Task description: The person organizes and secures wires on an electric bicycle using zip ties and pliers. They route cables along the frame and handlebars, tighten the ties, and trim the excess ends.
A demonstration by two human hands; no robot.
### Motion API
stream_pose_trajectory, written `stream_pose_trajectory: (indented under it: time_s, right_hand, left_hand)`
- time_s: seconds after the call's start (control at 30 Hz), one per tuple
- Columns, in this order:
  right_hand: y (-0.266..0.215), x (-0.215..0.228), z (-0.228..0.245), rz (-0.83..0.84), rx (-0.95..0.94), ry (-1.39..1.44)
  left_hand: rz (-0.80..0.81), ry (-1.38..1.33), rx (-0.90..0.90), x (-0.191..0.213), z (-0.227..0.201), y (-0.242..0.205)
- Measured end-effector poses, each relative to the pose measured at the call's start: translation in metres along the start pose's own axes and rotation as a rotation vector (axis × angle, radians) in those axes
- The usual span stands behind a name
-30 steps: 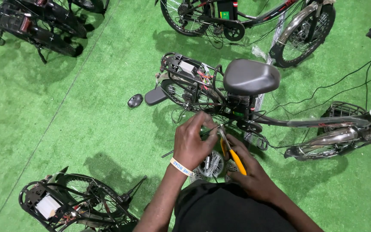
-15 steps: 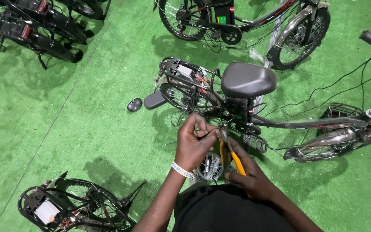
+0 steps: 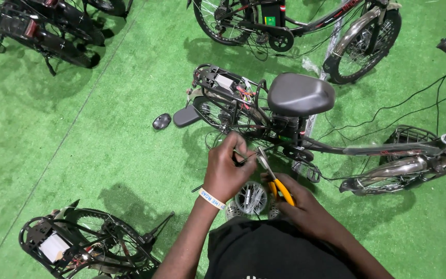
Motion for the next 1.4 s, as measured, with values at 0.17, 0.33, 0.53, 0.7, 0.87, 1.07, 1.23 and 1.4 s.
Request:
stream_pose_trajectory:
  time_s: [0.17, 0.33, 0.53, 0.7, 0.87, 1.07, 1.23, 1.4]
  right_hand:
    - [-0.001, -0.001, -0.012, -0.023, -0.109, 0.006]
    - [-0.001, -0.001, -0.021, -0.078, -0.161, -0.052]
    - [-0.009, 0.004, -0.04, -0.24, -0.396, 0.304]
    - [-0.001, 0.001, -0.051, -0.121, -0.424, 0.061]
    - [-0.003, -0.006, -0.058, -0.197, -0.385, 0.076]
    - [-0.001, -0.004, -0.07, -0.248, -0.396, -0.066]
    - [0.009, -0.006, -0.096, -0.288, -0.227, -0.05]
    - [0.002, -0.012, -0.12, -0.224, -0.377, 0.095]
  left_hand:
    - [-0.03, 0.033, -0.033, -0.002, 0.001, -0.001]
    - [-0.029, -0.008, 0.011, -0.002, 0.004, -0.003]
    - [-0.043, -0.087, 0.008, -0.003, 0.014, -0.002]
    - [-0.004, -0.025, 0.012, -0.014, 0.025, -0.003]
    - [0.004, -0.017, 0.011, -0.019, 0.03, -0.002]
    - [-0.035, 0.003, 0.038, -0.02, 0.042, -0.001]
    - [-0.056, -0.026, 0.123, -0.015, 0.047, -0.002]
    - [0.0, -0.016, 0.139, -0.041, 0.064, 0.008]
Point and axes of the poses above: each hand's wrist, its own y-axis towards the middle knuckle, its own x-axis out of the back of the hand, z = x × y, the point moved 10 cm from there along y, towards the middle knuckle, and after that the axes turned 15 degrees about z, right-handed, at the moved point
